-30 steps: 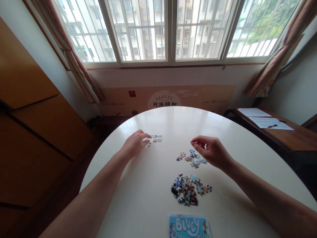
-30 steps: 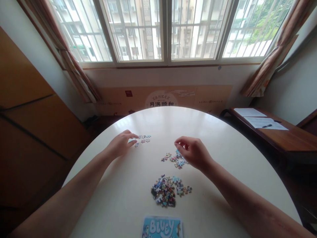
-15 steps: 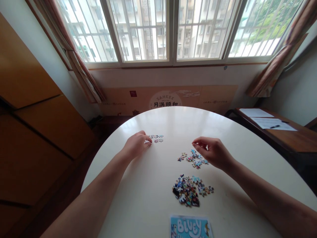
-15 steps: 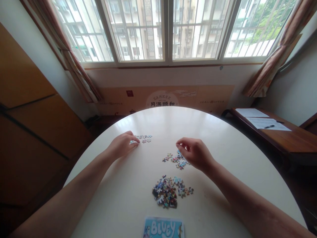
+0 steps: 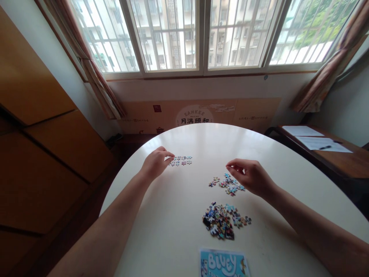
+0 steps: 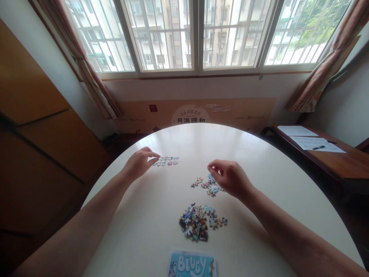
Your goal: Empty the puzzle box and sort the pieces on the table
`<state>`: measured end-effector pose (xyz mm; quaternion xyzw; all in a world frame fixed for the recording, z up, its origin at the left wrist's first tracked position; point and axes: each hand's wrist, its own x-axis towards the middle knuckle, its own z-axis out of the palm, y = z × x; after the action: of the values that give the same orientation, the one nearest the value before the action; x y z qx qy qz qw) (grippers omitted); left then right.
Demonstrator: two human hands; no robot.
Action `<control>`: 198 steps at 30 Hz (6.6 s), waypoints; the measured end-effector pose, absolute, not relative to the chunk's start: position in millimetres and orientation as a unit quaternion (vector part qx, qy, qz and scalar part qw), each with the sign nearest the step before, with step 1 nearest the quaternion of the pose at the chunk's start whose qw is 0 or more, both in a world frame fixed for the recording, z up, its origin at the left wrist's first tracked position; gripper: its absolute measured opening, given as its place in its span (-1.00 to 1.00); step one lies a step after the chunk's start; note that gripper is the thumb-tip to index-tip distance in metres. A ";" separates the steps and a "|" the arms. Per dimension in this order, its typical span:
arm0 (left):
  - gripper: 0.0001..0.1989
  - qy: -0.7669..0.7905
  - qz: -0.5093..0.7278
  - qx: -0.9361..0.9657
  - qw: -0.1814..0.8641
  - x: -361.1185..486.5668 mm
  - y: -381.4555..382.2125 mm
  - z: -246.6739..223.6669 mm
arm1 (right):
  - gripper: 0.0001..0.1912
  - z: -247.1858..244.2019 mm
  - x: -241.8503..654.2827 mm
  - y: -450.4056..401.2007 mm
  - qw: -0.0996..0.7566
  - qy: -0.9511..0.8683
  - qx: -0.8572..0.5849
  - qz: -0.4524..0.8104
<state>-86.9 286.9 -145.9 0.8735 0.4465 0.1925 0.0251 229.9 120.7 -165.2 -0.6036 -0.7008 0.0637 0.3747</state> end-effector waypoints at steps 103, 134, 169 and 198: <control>-0.76 0.327 0.209 0.920 -0.052 -45.5 240.6 -147.7 | -0.75 -155.4 243.9 122.0 0.336 -0.734 -0.579 0.114; -0.89 0.114 0.127 0.947 0.271 -16.5 179.7 -133.0 | -0.91 -117.0 219.8 97.6 0.134 -0.785 -0.486 0.361; -0.83 0.617 0.064 0.726 0.297 -119.3 295.4 -136.0 | -0.64 -199.1 285.0 146.0 0.399 -0.572 -0.716 0.035; -0.76 0.576 0.089 0.757 0.294 -116.1 295.8 -143.8 | -0.62 -200.5 280.0 147.6 0.388 -0.582 -0.710 0.075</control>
<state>-116.1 295.8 -143.8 0.7572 0.5763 0.0889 0.2943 280.0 147.6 -200.5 -0.7103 -0.5824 0.0749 0.3881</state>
